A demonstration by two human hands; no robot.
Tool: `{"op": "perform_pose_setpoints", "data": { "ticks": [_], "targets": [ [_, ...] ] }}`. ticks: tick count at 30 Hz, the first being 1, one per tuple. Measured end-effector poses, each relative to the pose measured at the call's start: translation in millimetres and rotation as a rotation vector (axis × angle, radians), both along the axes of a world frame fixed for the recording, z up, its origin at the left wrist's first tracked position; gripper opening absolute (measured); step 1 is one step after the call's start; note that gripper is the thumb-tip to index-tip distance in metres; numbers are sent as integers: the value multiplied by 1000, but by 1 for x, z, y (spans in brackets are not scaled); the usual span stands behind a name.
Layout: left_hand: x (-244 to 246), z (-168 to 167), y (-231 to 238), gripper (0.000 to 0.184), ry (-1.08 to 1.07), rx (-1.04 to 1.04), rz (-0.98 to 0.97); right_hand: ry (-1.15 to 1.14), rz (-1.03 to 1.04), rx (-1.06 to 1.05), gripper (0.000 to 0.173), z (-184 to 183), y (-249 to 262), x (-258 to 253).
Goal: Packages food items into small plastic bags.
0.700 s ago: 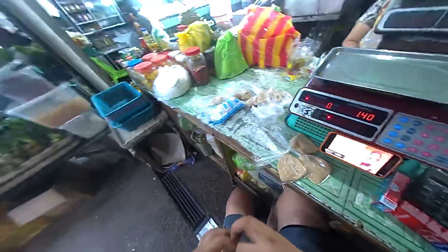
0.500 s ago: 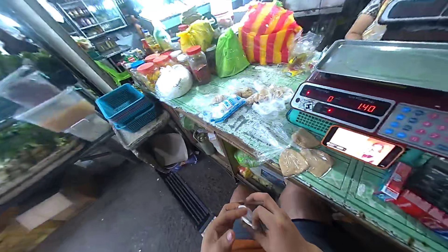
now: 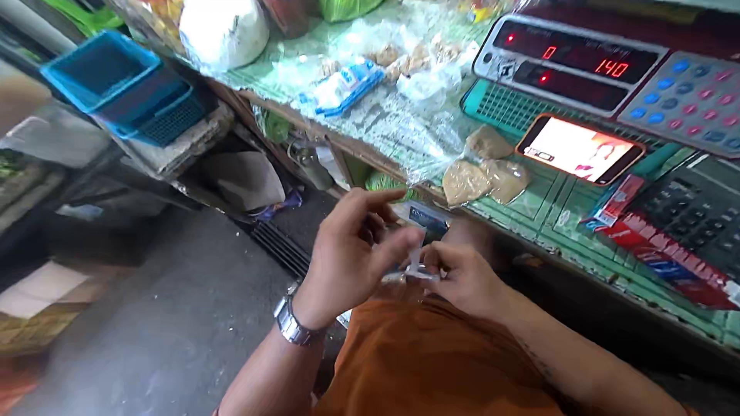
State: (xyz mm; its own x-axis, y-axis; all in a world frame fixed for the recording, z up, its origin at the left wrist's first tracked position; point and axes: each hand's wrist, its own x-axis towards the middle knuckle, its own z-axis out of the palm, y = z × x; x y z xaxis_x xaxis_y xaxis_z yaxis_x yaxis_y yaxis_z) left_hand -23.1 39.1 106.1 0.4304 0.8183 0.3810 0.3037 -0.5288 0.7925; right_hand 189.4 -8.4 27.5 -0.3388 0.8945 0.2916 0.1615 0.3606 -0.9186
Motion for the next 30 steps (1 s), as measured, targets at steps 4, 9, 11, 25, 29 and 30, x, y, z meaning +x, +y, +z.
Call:
{"op": "perform_pose_setpoints", "data": {
  "ticks": [4, 9, 11, 25, 29, 30],
  "targets": [
    [4, -19, -3, 30, 201, -171, -163, 27, -50, -50, 11, -6, -2, 2],
    [6, -34, -2, 13, -103, -186, -8, -2, -38, 177, 34, -10, -4, 5],
    [9, -35, -8, 9, -233, -191, -10, -30, -87, 221, 43, -6, -5, 5],
    [31, -54, -36, 9, -235, -149, -101, 20, -288, 133, 24, -34, -25, -7],
    [35, -45, -40, 9, -324, -84, -113, 16, -307, 181, 27, -28, -21, -7],
    [36, -41, -42, 9, -329, -51, -114, 6, -299, 191, 28, -23, -20, -6]
  ]
}}
